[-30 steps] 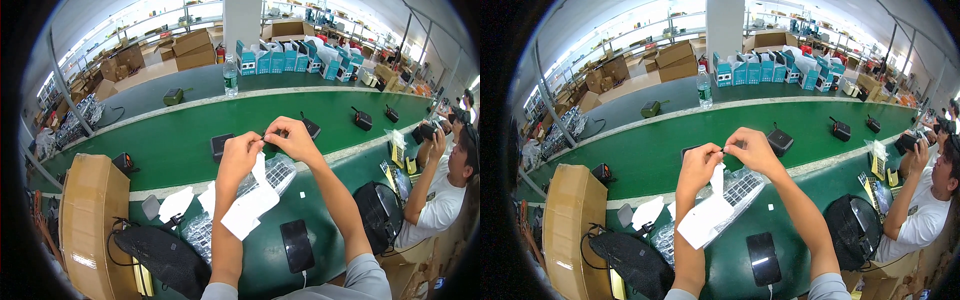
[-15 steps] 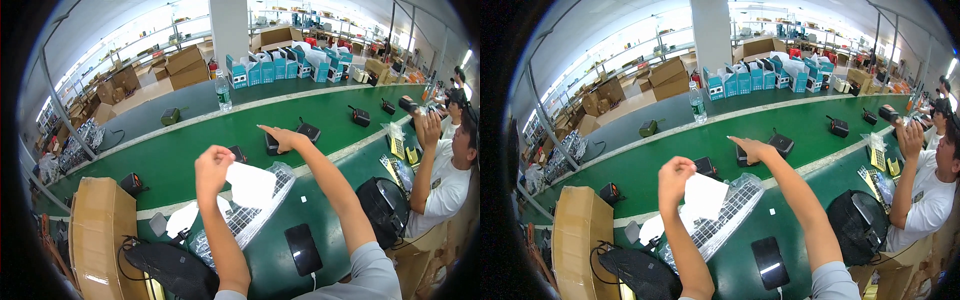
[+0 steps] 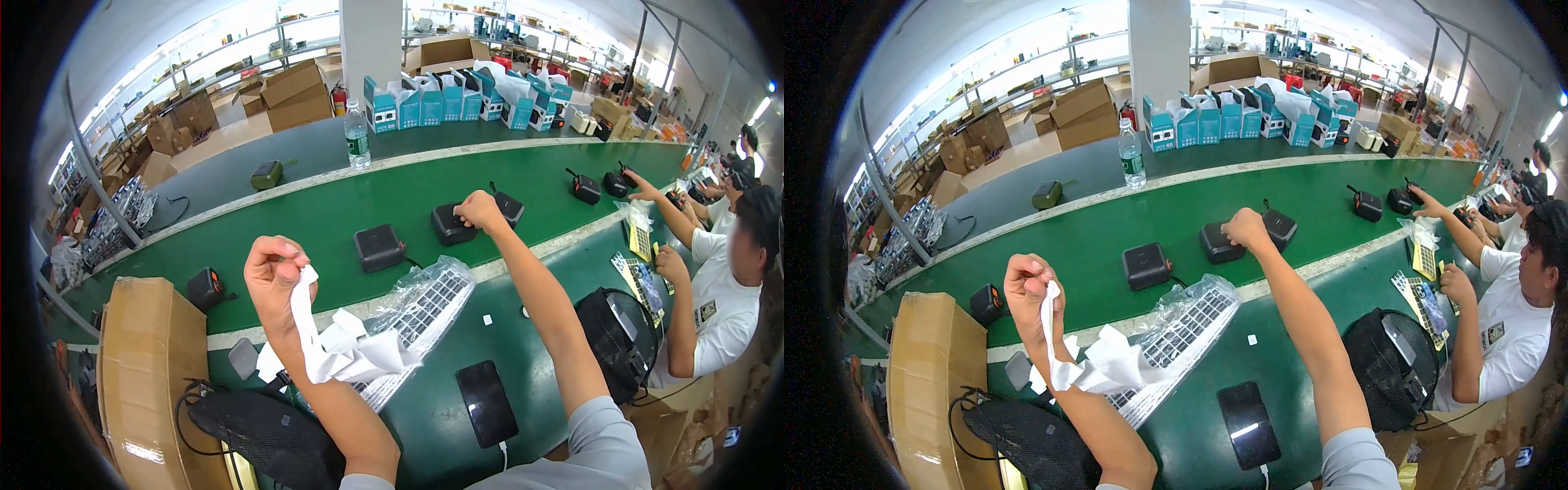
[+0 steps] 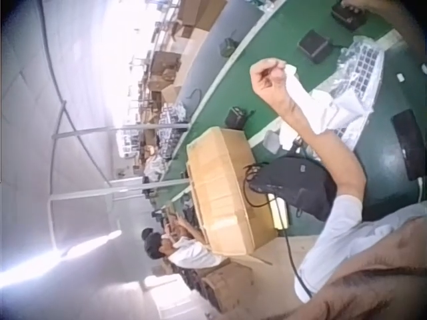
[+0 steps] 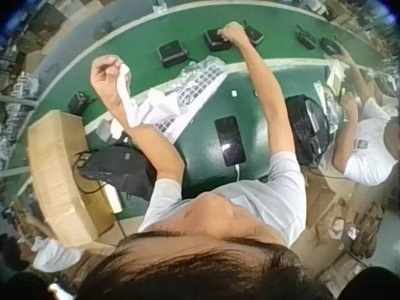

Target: The person applies white identification labels to black electronic devices by hand on an assembly line.

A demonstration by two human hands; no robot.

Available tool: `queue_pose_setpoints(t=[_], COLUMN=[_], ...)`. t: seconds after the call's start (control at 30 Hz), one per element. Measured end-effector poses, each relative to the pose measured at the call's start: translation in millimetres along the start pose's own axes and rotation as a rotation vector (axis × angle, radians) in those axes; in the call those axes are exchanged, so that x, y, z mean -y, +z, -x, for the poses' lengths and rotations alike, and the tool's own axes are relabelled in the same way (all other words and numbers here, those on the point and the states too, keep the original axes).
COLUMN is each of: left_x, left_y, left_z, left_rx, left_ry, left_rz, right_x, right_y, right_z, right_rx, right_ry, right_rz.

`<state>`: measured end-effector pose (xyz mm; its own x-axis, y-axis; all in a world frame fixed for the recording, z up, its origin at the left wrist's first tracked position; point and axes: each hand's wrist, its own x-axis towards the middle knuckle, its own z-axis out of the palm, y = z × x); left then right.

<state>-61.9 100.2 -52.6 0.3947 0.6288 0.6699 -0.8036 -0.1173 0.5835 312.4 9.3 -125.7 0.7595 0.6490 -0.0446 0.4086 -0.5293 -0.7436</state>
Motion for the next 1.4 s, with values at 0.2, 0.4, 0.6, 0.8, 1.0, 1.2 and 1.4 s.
queue_pose_setpoints(t=[0.2,0.4,0.6,0.8,1.0,1.2,1.4], left_x=[-2.8,-7.4,-8.6,-9.6,-21.9,4.0,22.1], left_y=[-0.7,5.4,7.1,12.5,15.3,70.8,133.2], left_z=[0.2,0.6,1.5,1.5,2.4,-4.5,8.2], left_rx=[0.036,0.039,0.016,-0.010,0.010,0.041,0.267], left_ry=[0.008,0.004,-0.015,-0.036,-0.037,-0.057,-0.047], left_rz=[-0.005,-0.024,-0.045,-0.063,-0.157,-0.436,-0.549], right_x=[-2.8,-7.1,-9.4,-13.6,-14.5,57.5,49.5], right_y=[-3.3,-6.9,-9.2,-22.9,-39.9,-41.8,-86.8], right_z=[-1.7,-9.0,-12.1,-16.5,-1.2,153.2,301.1], right_rx=[0.013,0.019,-0.032,0.035,-0.288,0.761,0.142], right_ry=[0.041,0.081,0.127,0.135,0.042,-0.586,-0.708], right_rz=[0.056,0.101,0.072,0.251,0.525,-0.604,-0.291])
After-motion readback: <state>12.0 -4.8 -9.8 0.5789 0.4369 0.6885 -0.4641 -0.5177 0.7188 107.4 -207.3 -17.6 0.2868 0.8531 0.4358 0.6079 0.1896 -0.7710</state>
